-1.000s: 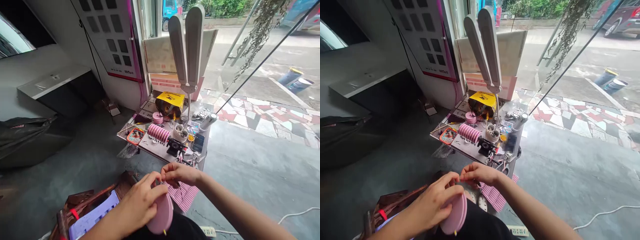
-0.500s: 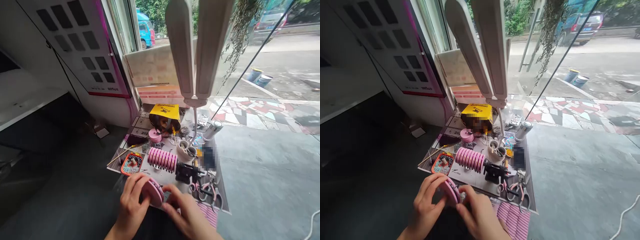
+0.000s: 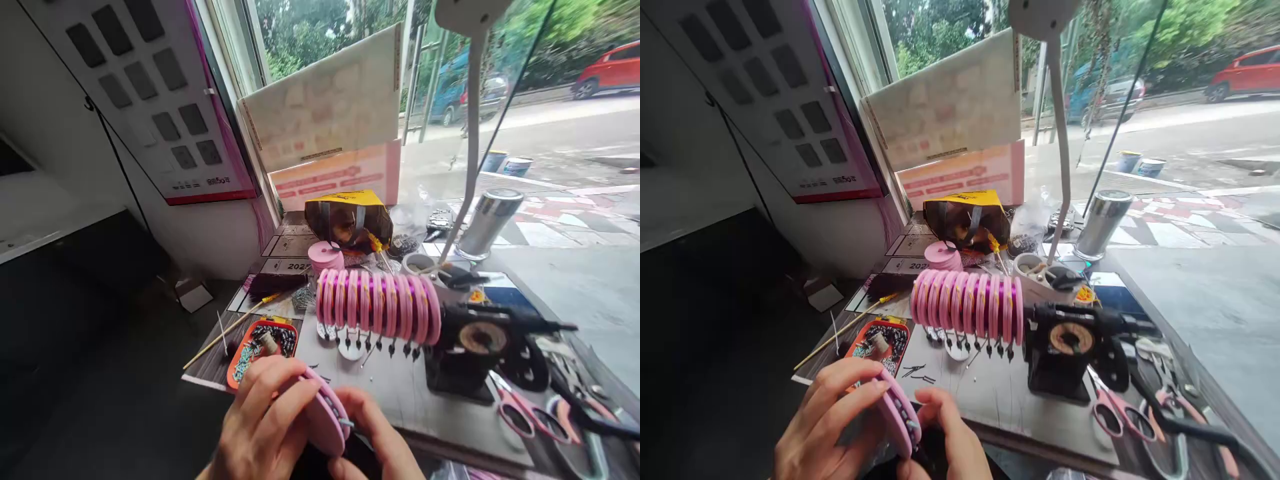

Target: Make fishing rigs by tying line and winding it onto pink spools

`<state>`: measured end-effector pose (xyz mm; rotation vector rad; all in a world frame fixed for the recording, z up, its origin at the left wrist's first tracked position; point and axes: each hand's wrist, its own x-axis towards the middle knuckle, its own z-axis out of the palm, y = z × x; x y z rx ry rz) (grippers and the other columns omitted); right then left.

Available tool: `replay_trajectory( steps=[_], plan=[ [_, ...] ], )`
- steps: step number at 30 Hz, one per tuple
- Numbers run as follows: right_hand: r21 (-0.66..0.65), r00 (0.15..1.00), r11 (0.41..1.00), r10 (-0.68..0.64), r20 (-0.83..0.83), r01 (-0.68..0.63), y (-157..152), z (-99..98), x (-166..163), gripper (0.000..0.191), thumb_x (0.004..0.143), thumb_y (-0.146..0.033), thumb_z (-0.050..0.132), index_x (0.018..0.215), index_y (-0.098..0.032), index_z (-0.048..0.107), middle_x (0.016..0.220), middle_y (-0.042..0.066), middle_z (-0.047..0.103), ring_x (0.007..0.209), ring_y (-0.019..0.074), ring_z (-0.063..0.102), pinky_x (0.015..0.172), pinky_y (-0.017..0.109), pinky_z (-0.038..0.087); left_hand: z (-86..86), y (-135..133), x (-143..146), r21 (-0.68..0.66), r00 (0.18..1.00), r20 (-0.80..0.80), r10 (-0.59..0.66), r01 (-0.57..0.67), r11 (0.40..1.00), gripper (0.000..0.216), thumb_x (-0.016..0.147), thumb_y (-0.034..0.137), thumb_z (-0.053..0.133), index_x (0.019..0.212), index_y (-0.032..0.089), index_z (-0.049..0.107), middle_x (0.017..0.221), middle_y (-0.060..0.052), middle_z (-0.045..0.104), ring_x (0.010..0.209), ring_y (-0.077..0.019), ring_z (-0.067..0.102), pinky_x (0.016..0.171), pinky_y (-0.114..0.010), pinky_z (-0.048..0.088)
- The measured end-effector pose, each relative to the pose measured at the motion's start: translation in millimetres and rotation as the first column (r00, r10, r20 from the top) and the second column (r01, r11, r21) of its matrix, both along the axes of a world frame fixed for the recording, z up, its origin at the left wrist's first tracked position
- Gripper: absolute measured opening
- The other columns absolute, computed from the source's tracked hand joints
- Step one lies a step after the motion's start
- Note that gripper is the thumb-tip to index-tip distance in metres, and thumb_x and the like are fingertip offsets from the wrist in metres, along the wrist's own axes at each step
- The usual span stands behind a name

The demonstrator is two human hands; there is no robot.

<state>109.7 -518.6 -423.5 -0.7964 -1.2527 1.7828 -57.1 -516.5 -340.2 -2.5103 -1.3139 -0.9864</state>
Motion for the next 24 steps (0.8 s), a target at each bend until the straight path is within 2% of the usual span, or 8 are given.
replay_trajectory(
  steps=[2,4,7,10,12,14,17,24],
  plan=[
    [-0.011,0.993,0.998,0.064,-0.104,-0.065,-20.0,-18.0,-12.8,0.055,0.067,-0.044,0.070,0.112,-0.023,0.046,0.095,0.007,0.058,0.090,0.0230,0.055,0.085,0.036,0.039,-12.6,-19.3,-15.8,0.009,0.992,-0.044,-0.119,0.119,0.993,0.053,0.073,-0.002,0.054,0.119,0.023,0.048,0.102,-0.006,0.063,0.100,-0.0218,0.055,0.093,-0.042,0.046],
    [-0.045,0.971,0.994,0.087,-0.224,-0.100,-49.2,-27.1,-29.4,0.057,0.064,-0.045,0.072,0.111,-0.024,0.046,0.096,0.005,0.053,0.088,0.0207,0.053,0.082,0.035,0.040,-21.4,-42.7,-32.2,-0.026,0.970,-0.095,-0.225,0.223,0.974,0.052,0.078,0.000,0.047,0.124,0.025,0.044,0.100,-0.005,0.065,0.100,-0.0216,0.056,0.094,-0.045,0.044],
    [-0.122,0.944,0.992,0.002,-0.331,-0.044,-102.2,-27.5,-57.0,0.053,0.064,-0.040,0.074,0.107,-0.024,0.048,0.096,0.003,0.050,0.081,0.0154,0.050,0.074,0.029,0.041,-26.0,-76.9,-55.6,-0.125,0.909,-0.189,-0.372,0.354,0.927,0.054,0.082,0.000,0.038,0.130,0.025,0.038,0.102,-0.006,0.065,0.102,-0.0204,0.056,0.090,-0.040,0.048],
    [-0.179,0.954,0.983,-0.098,-0.285,0.047,-147.3,-21.5,-75.8,0.051,0.064,-0.033,0.074,0.107,-0.023,0.049,0.090,0.000,0.049,0.064,0.0084,0.044,0.057,0.021,0.036,-25.8,-101.6,-74.0,-0.165,0.838,-0.258,-0.482,0.453,0.876,0.055,0.081,-0.001,0.041,0.130,0.023,0.039,0.104,-0.007,0.064,0.100,-0.0200,0.056,0.088,-0.035,0.049],
    [-0.148,0.966,0.978,-0.174,-0.192,0.146,-167.4,-18.2,-79.9,0.049,0.065,-0.030,0.072,0.108,-0.022,0.049,0.087,-0.001,0.048,0.063,0.0083,0.042,0.054,0.020,0.033,-26.5,-114.0,-82.8,-0.181,0.799,-0.285,-0.530,0.498,0.848,0.055,0.079,-0.002,0.041,0.129,0.021,0.040,0.104,-0.007,0.063,0.098,-0.0198,0.056,0.088,-0.034,0.049],
    [-0.070,0.969,0.973,-0.227,-0.097,0.221,-179.6,-16.2,-79.1,0.044,0.068,-0.027,0.070,0.106,-0.021,0.050,0.084,-0.001,0.047,0.068,0.0103,0.043,0.058,0.021,0.035,-27.8,-124.6,-88.8,-0.185,0.789,-0.293,-0.539,0.506,0.842,0.055,0.078,-0.004,0.040,0.128,0.018,0.040,0.104,-0.007,0.063,0.097,-0.0192,0.056,0.088,-0.034,0.049],
    [-0.008,0.966,0.966,-0.259,-0.021,0.258,-186.7,-15.0,-75.9,0.035,0.072,-0.027,0.066,0.102,-0.021,0.051,0.079,-0.002,0.047,0.068,0.0110,0.044,0.059,0.022,0.037,-29.1,-136.5,-92.0,-0.154,0.801,-0.295,-0.520,0.498,0.854,0.049,0.079,-0.002,0.041,0.125,0.017,0.043,0.103,-0.008,0.063,0.097,-0.0188,0.056,0.089,-0.033,0.049],
    [-0.061,0.956,0.954,-0.289,0.050,0.292,-182.1,-20.5,-78.3,0.023,0.070,-0.031,0.066,0.084,-0.017,0.054,0.069,-0.004,0.043,0.055,0.0084,0.044,0.047,0.020,0.036,-28.3,-139.3,-83.4,-0.109,0.767,-0.335,-0.547,0.545,0.831,0.031,0.085,0.008,0.045,0.115,0.012,0.050,0.096,-0.008,0.064,0.091,-0.0191,0.056,0.085,-0.033,0.051]
  ],
)
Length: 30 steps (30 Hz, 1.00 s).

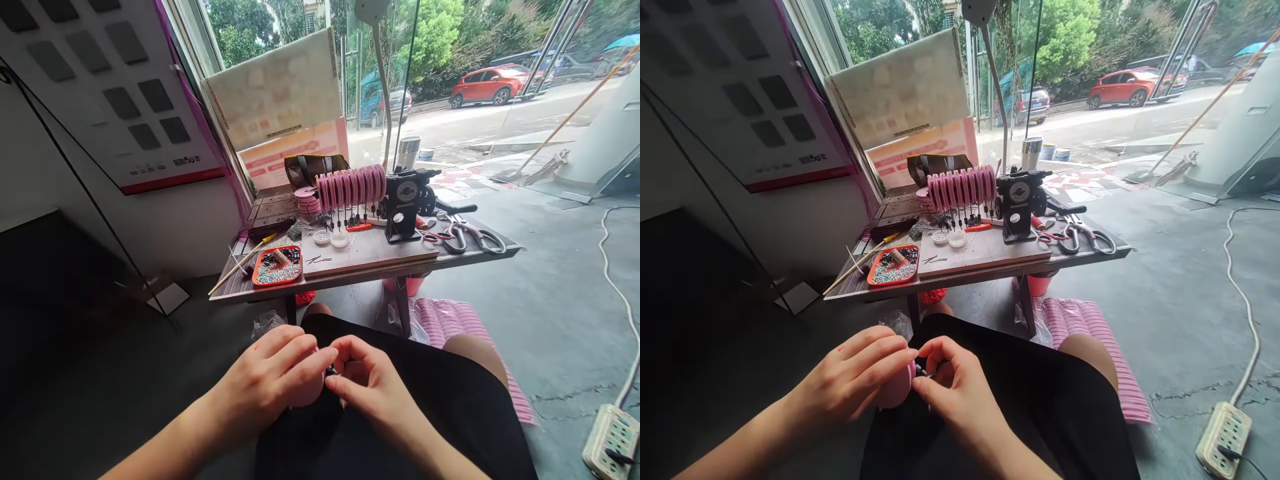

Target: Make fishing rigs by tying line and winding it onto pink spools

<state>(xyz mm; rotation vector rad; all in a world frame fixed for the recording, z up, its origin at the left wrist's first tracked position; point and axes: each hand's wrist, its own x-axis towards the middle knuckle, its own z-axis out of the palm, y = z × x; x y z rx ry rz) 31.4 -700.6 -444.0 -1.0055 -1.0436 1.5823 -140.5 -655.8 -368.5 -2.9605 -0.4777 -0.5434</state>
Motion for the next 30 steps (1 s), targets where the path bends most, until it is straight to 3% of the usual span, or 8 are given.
replay_trajectory(
  steps=[3,7,9,12,17,21,25,30],
  plan=[
    [0.053,0.993,0.998,-0.040,0.109,0.035,3.1,-2.6,-0.3,0.017,0.073,-0.030,0.063,0.081,-0.017,0.057,0.064,-0.004,0.044,0.051,0.0081,0.043,0.046,0.020,0.034,-2.4,4.5,1.7,-0.022,1.000,-0.012,0.004,-0.004,1.000,0.033,0.085,0.006,0.043,0.116,0.012,0.050,0.095,-0.008,0.064,0.091,-0.0189,0.056,0.085,-0.033,0.051],
    [0.294,0.937,0.953,-0.165,0.308,0.071,5.4,-7.3,0.7,0.013,0.080,-0.028,0.057,0.079,-0.016,0.062,0.064,0.000,0.052,0.054,0.0098,0.046,0.049,0.022,0.035,-8.4,9.4,-0.6,-0.094,0.997,-0.064,0.052,-0.058,0.994,0.048,0.076,-0.003,0.040,0.120,0.014,0.047,0.102,-0.007,0.062,0.096,-0.0198,0.054,0.089,-0.034,0.050],
    [0.348,0.918,0.935,-0.197,0.346,0.069,6.1,-10.1,0.9,0.016,0.083,-0.028,0.053,0.080,-0.016,0.062,0.067,0.001,0.056,0.055,0.0107,0.049,0.052,0.022,0.038,-11.5,11.0,-2.1,-0.119,0.995,-0.078,0.067,-0.076,0.990,0.052,0.072,-0.004,0.040,0.120,0.014,0.047,0.103,-0.007,0.062,0.097,-0.0203,0.054,0.089,-0.034,0.051],
    [0.229,0.954,0.971,-0.132,0.269,0.070,8.3,-13.3,0.9,0.021,0.086,-0.034,0.049,0.080,-0.016,0.058,0.062,0.000,0.054,0.048,0.0091,0.048,0.047,0.021,0.037,-14.2,12.5,-2.8,-0.129,0.995,-0.086,0.054,-0.065,0.990,0.053,0.070,-0.004,0.041,0.120,0.013,0.047,0.104,-0.008,0.062,0.097,-0.0206,0.054,0.089,-0.035,0.051],
    [-0.047,0.996,0.999,-0.020,-0.081,0.017,16.3,-15.7,2.2,0.030,0.083,-0.045,0.053,0.075,-0.017,0.046,0.060,-0.004,0.051,0.043,0.0076,0.052,0.043,0.018,0.037,-12.6,14.4,1.7,-0.156,0.993,-0.112,0.040,-0.057,0.986,0.054,0.069,-0.005,0.043,0.120,0.013,0.046,0.102,-0.007,0.063,0.096,-0.0197,0.054,0.089,-0.033,0.050],
    [-0.103,0.984,0.995,-0.013,-0.179,-0.006,20.2,-17.8,4.3,0.034,0.081,-0.049,0.055,0.074,-0.018,0.042,0.058,-0.005,0.053,0.039,0.0076,0.052,0.041,0.018,0.038,-14.1,16.3,3.8,-0.150,0.995,-0.097,0.023,-0.037,0.988,0.055,0.070,-0.005,0.042,0.121,0.014,0.045,0.101,-0.007,0.063,0.094,-0.0197,0.055,0.088,-0.033,0.051],
    [-0.105,0.985,0.993,-0.070,-0.156,0.054,20.0,-18.2,9.0,0.035,0.082,-0.049,0.053,0.075,-0.018,0.041,0.063,-0.004,0.056,0.043,0.0071,0.055,0.044,0.017,0.040,-18.5,19.8,2.0,-0.178,0.994,-0.099,0.045,-0.062,0.982,0.053,0.071,-0.005,0.041,0.121,0.012,0.045,0.101,-0.008,0.062,0.095,-0.0197,0.054,0.088,-0.034,0.050],
    [-0.125,0.979,0.992,-0.039,-0.198,0.014,21.0,-17.9,17.0,0.033,0.083,-0.048,0.052,0.078,-0.018,0.040,0.068,-0.002,0.060,0.046,0.0075,0.057,0.048,0.019,0.041,-19.4,22.1,2.9,-0.186,0.996,-0.081,0.044,-0.059,0.981,0.047,0.075,-0.005,0.040,0.119,0.011,0.046,0.101,-0.008,0.062,0.095,-0.0183,0.054,0.089,-0.034,0.050]
  ],
)
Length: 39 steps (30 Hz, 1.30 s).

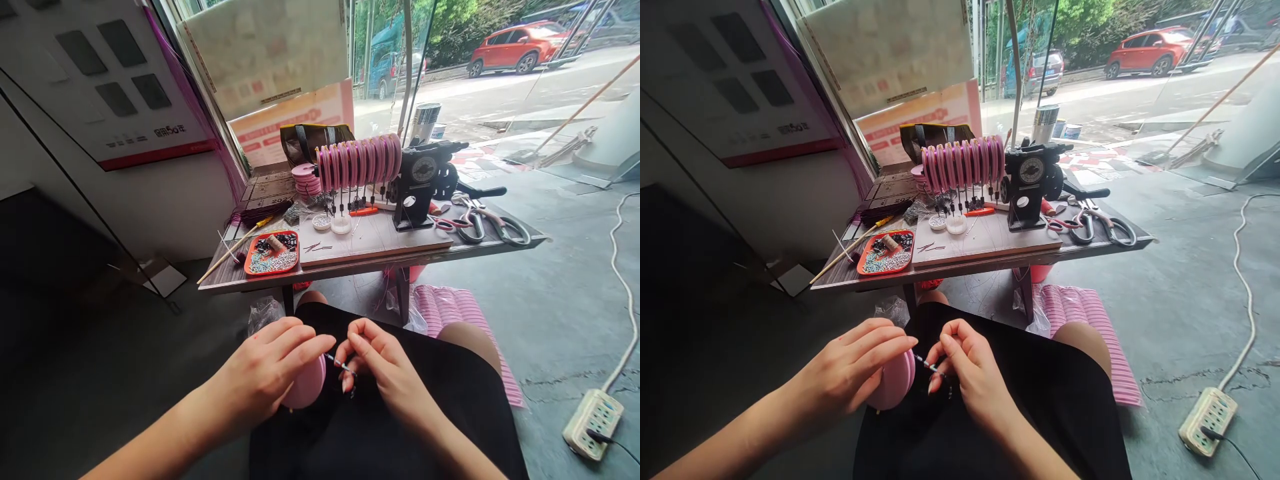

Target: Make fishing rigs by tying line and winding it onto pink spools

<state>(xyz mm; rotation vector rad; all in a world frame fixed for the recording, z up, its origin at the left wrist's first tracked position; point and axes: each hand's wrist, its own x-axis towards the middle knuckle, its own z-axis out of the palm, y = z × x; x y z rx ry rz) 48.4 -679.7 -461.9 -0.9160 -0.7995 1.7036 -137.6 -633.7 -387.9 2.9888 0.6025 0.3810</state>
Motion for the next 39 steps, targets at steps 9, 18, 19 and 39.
replay_trajectory(
  steps=[9,18,19,39],
  plan=[
    [-0.056,1.000,0.998,0.000,-0.010,0.000,36.4,-16.8,-29.4,0.037,0.075,-0.051,0.055,0.066,-0.017,0.045,0.054,-0.005,0.055,0.034,0.0063,0.048,0.038,0.019,0.032,8.3,-4.4,-0.5,0.016,1.000,0.017,-0.013,0.012,1.000,0.045,0.078,-0.005,0.040,0.119,0.012,0.047,0.102,-0.008,0.061,0.096,-0.0181,0.052,0.090,-0.032,0.048],
    [-0.048,0.843,0.872,0.456,-0.285,-0.488,63.4,-11.1,-113.4,0.040,0.065,-0.032,0.067,0.098,-0.020,0.048,0.078,-0.003,0.063,0.047,0.0066,0.053,0.049,0.021,0.041,40.6,-33.1,-62.7,0.008,0.961,-0.135,0.242,-0.243,0.970,0.049,0.079,-0.004,0.036,0.123,0.016,0.045,0.105,-0.007,0.062,0.102,-0.0176,0.052,0.089,-0.031,0.049],
    [-0.033,0.809,0.845,0.500,-0.310,-0.534,59.5,-9.5,-114.5,0.036,0.070,-0.037,0.062,0.099,-0.019,0.049,0.075,-0.003,0.062,0.047,0.0075,0.054,0.050,0.022,0.041,43.1,-36.6,-70.9,0.000,0.949,-0.161,0.272,-0.276,0.961,0.052,0.078,-0.004,0.036,0.125,0.016,0.044,0.106,-0.007,0.062,0.101,-0.0179,0.052,0.088,-0.031,0.049],
    [-0.024,0.785,0.816,0.546,-0.293,-0.577,34.2,8.2,-149.7,0.029,0.064,-0.026,0.073,0.085,-0.015,0.057,0.065,-0.003,0.062,0.040,0.0064,0.050,0.040,0.019,0.038,31.6,-70.4,-127.2,-0.115,0.888,-0.128,0.442,-0.456,0.882,0.049,0.080,-0.005,0.038,0.124,0.016,0.041,0.104,-0.007,0.059,0.095,-0.0182,0.050,0.082,-0.031,0.049]
  ],
)
